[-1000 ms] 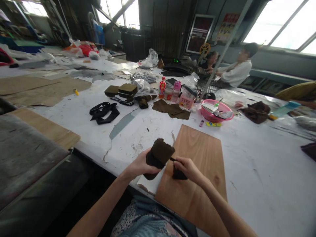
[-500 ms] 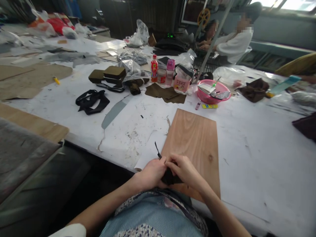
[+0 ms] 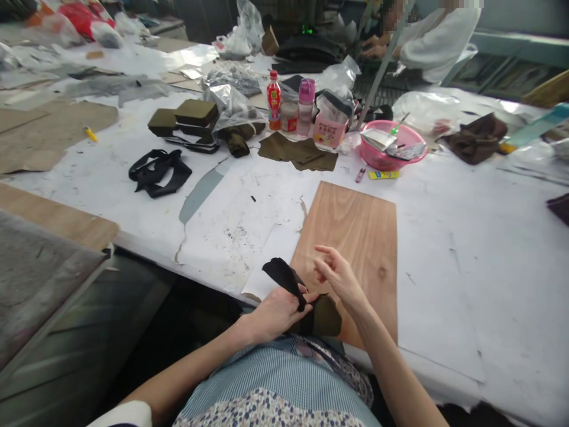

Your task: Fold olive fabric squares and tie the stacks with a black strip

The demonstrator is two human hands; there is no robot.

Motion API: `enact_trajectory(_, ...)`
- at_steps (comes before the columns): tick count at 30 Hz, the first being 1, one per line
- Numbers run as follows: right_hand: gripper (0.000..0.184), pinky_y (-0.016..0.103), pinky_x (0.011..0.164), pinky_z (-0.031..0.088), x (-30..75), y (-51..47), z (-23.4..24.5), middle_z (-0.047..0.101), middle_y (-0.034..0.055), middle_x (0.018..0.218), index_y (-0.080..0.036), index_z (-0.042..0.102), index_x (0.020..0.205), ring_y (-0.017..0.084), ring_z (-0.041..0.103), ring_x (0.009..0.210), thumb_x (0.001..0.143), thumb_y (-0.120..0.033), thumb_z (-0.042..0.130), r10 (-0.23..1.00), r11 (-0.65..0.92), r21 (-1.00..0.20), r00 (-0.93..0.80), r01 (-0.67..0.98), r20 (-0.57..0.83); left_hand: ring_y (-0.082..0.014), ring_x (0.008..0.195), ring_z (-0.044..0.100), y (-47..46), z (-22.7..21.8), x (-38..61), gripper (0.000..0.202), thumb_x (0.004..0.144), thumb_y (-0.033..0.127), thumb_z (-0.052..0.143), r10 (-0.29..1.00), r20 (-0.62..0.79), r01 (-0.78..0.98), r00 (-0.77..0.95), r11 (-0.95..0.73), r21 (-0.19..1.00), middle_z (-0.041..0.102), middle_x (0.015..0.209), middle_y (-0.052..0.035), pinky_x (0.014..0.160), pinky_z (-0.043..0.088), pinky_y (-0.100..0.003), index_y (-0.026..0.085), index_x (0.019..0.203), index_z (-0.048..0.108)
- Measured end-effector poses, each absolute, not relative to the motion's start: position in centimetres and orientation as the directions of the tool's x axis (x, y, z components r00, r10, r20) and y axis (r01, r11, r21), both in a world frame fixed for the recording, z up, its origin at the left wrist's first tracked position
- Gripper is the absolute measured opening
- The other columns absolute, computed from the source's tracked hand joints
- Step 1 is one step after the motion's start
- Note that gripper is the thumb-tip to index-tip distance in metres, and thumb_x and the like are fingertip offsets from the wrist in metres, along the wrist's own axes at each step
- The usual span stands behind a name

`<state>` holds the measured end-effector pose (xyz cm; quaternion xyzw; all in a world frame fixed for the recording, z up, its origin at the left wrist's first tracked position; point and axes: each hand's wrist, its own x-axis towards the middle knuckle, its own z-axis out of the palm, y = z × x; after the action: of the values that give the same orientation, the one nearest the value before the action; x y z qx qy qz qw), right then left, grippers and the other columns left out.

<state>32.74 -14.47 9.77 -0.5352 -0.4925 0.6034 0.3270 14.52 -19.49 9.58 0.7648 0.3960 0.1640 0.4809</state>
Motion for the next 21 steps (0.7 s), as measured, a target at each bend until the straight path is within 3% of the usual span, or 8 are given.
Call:
enact_trajectory(2, 0.046, 0.021, 0.052, 0.037, 32.7, -13.8, 8.4, 0.052, -0.0042, 0.062, -0.016, 0.064, 0.107, 0.011, 0.05, 0.058, 0.076, -0.05, 0.067, 0.862, -0.237, -0.874, -0.322, 0.424, -0.39, -0.0244, 0.113, 0.057, -19.5, 9.6, 14.6, 0.039, 0.096, 0.036, 0.042, 0.765, -0.132, 0.461, 0.631, -0.233, 0.856, 0.061, 0.122, -0.0075, 0.101, 0.043, -0.037, 0.027, 0.13, 0.058)
enact_trajectory(4, 0.038, 0.021, 0.053, 0.035, 32.1, -13.4, 7.6, 0.056, -0.0031, 0.065, -0.017, 0.069, 0.099, 0.011, 0.051, 0.061, 0.077, -0.048, 0.066, 0.78, -0.136, -0.829, -0.457, 0.543, -0.427, -0.0254, 0.116, 0.054, -19.6, 9.4, 14.8, 0.036, 0.094, 0.034, 0.046, 0.782, -0.101, 0.462, 0.615, -0.255, 0.849, 0.061, 0.124, -0.0069, 0.103, 0.042, -0.038, 0.027, 0.127, 0.061)
enact_trajectory(8, 0.026, 0.019, 0.049, 0.03, 30.3, -13.2, 7.6, 0.052, -0.0052, 0.058, -0.016, 0.065, 0.076, 0.008, 0.046, 0.055, 0.079, -0.042, 0.063, 0.682, -0.153, -0.856, -0.573, 0.495, -0.453, -0.0256, 0.11, 0.056, -19.7, 9.0, 15.0, 0.033, 0.091, 0.03, 0.052, 0.799, -0.071, 0.441, 0.597, -0.253, 0.861, 0.066, 0.115, -0.0067, 0.102, 0.043, -0.04, 0.026, 0.121, 0.066)
enact_trajectory(10, 0.026, 0.019, 0.046, 0.027, 29.7, -13.2, 8.1, 0.046, -0.0067, 0.053, -0.017, 0.056, 0.066, 0.007, 0.042, 0.051, 0.079, -0.039, 0.062, 0.716, -0.17, -0.859, -0.538, 0.483, -0.444, -0.0263, 0.108, 0.058, -19.8, 9.0, 15.0, 0.031, 0.09, 0.029, 0.055, 0.799, -0.087, 0.437, 0.594, -0.23, 0.869, 0.068, 0.112, -0.0073, 0.101, 0.043, -0.042, 0.025, 0.118, 0.067)
enact_trajectory(14, 0.03, 0.019, 0.048, 0.033, 29.8, -14.0, 10.2, 0.05, -0.0052, 0.057, -0.02, 0.047, 0.068, 0.009, 0.047, 0.054, 0.087, -0.042, 0.053, 0.888, -0.145, -0.91, -0.354, 0.389, -0.293, -0.0264, 0.11, 0.059, -20.0, 9.3, 14.7, 0.025, 0.088, 0.035, 0.061, 0.843, -0.099, 0.339, 0.529, -0.103, 0.935, 0.068, 0.114, -0.0077, 0.101, 0.044, -0.041, 0.022, 0.106, 0.073)
enact_trajectory(18, 0.03, 0.021, 0.05, 0.038, 30.2, -16.2, 12.0, 0.053, -0.0052, 0.057, -0.022, 0.043, 0.073, 0.01, 0.049, 0.051, 0.091, -0.045, 0.051, 0.947, -0.212, -0.953, -0.197, 0.214, -0.255, -0.0216, 0.099, 0.061, -19.9, 9.2, 14.5, 0.025, 0.089, 0.038, 0.059, 0.906, -0.083, 0.115, 0.415, 0.038, 0.993, 0.069, 0.103, -0.0068, 0.096, 0.047, -0.036, 0.018, 0.096, 0.072)
enact_trajectory(21, 0.028, 0.022, 0.051, 0.04, 29.7, -18.6, 12.1, 0.054, -0.0042, 0.06, -0.022, 0.046, 0.078, 0.01, 0.049, 0.052, 0.092, -0.046, 0.051, 0.975, -0.212, -0.969, -0.047, 0.131, -0.219, -0.019, 0.091, 0.06, -19.5, 8.8, 14.4, 0.025, 0.087, 0.04, 0.062, 0.916, -0.095, 0.148, 0.391, 0.04, 0.988, 0.067, 0.092, -0.0056, 0.089, 0.047, -0.033, 0.017, 0.084, 0.071)
